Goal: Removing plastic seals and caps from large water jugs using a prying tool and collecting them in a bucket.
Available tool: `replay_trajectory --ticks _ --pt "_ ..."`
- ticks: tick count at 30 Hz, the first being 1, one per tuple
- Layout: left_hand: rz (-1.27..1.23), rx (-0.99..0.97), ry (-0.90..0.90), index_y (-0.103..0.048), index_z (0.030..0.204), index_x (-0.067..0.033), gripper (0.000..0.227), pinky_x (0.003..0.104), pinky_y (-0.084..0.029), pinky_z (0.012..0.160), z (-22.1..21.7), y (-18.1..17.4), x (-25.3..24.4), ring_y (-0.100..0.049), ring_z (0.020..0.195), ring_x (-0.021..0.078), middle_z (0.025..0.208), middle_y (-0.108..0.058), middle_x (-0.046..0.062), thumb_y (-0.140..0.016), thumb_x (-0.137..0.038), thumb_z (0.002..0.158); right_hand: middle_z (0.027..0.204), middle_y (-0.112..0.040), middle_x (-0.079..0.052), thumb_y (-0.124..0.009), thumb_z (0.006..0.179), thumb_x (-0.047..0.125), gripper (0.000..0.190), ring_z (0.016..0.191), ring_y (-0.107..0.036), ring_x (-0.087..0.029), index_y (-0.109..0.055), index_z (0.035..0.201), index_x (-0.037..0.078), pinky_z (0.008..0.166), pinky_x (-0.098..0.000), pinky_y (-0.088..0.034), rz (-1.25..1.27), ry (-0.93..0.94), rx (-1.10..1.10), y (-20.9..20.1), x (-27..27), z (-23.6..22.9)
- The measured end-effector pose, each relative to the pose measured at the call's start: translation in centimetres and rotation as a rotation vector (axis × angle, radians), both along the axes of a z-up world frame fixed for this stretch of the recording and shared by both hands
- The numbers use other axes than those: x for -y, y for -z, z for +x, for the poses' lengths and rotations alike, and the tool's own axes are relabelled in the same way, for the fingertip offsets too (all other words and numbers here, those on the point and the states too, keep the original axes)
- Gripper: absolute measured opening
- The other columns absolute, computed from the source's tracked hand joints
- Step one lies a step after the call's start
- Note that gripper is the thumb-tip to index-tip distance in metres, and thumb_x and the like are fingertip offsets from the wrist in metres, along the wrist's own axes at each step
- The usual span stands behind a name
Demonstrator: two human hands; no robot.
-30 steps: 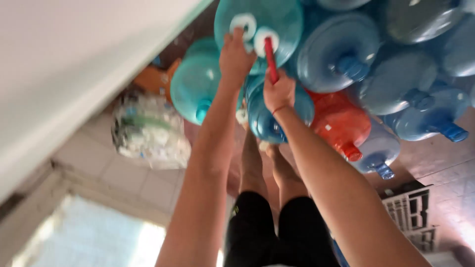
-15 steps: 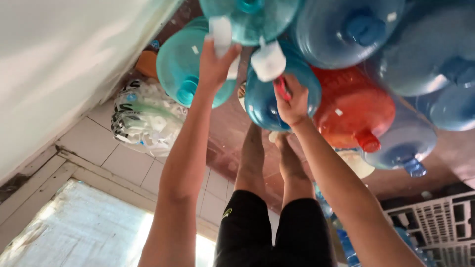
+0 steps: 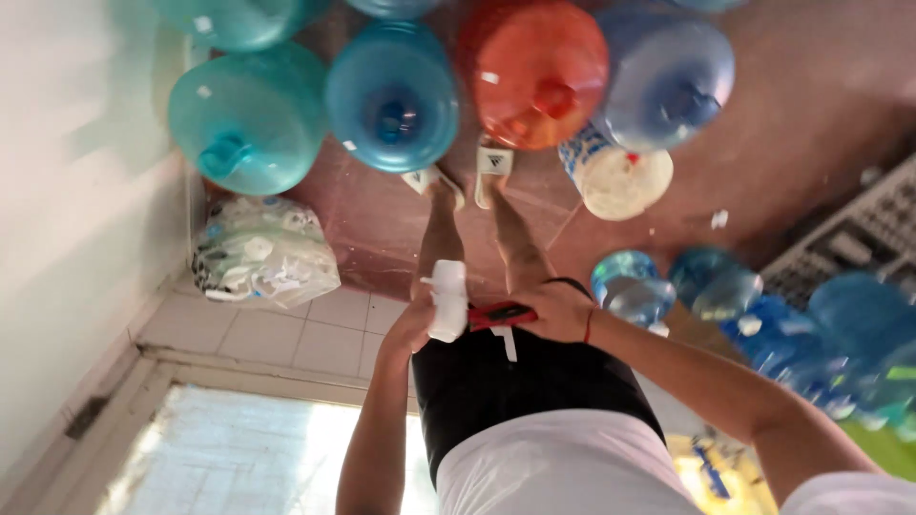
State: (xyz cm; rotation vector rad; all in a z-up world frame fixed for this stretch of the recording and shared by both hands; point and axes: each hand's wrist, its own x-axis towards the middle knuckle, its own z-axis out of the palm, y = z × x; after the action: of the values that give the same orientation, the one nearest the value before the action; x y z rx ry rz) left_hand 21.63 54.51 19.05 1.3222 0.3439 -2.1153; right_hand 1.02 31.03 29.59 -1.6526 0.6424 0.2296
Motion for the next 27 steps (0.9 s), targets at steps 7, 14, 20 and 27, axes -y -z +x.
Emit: replay_trajectory --ticks 7,14,20,27 --pt "-0.336 0.324 0.497 -0.034 0.150 -0.0096 0.073 0.040 -0.043 0.109 -8.7 1.5 3.9 -0.048 0.134 0.0230 0.141 -0.042 0.020 -0.071 -0.020 0.088 0.101 -0.073 -0.015 -0.055 0.088 0.046 0.042 0.101 -0.069 -0.039 -0.060 0.124 0.025 0.092 -0.0481 -0.054 0.020 0.213 -0.947 -0.6 -6.1 -13.9" --pt "-0.320 0.430 0.857 -0.031 0.153 -0.0361 0.098 0.040 -0.044 0.112 -27.8 6.1 11.3 -0.054 0.133 0.0315 0.147 -0.052 0.015 -0.066 -0.078 0.072 0.096 -0.074 -0.026 -0.058 0.090 0.056 0.050 0.099 -0.070 -0.046 -0.065 0.106 0.009 0.087 -0.0530 -0.054 0.224 0.612 -1.215 10.7 -40.6 -41.9" --pt "-0.345 0.534 0.870 -0.036 0.153 -0.0228 0.090 0.040 -0.031 0.120 -31.2 12.0 12.6 -0.042 0.143 0.0292 0.152 -0.047 0.018 -0.065 -0.068 0.080 0.102 -0.075 -0.020 -0.061 0.084 0.066 0.049 0.108 -0.067 -0.042 -0.069 0.106 0.023 0.093 -0.0501 -0.053 0.439 0.628 -1.207 3.5 -48.6 -38.9" --pt "-0.197 0.585 1.022 -0.053 0.142 -0.0199 0.081 0.042 -0.043 0.110 -27.0 14.3 -0.5 -0.056 0.129 0.0309 0.135 -0.062 0.012 -0.060 -0.075 0.083 0.109 -0.074 -0.024 -0.064 0.085 0.051 0.048 0.113 -0.065 -0.045 -0.070 0.116 0.014 0.096 -0.0553 -0.050 0.628 0.954 -1.095 11.3 -61.7 -46.4"
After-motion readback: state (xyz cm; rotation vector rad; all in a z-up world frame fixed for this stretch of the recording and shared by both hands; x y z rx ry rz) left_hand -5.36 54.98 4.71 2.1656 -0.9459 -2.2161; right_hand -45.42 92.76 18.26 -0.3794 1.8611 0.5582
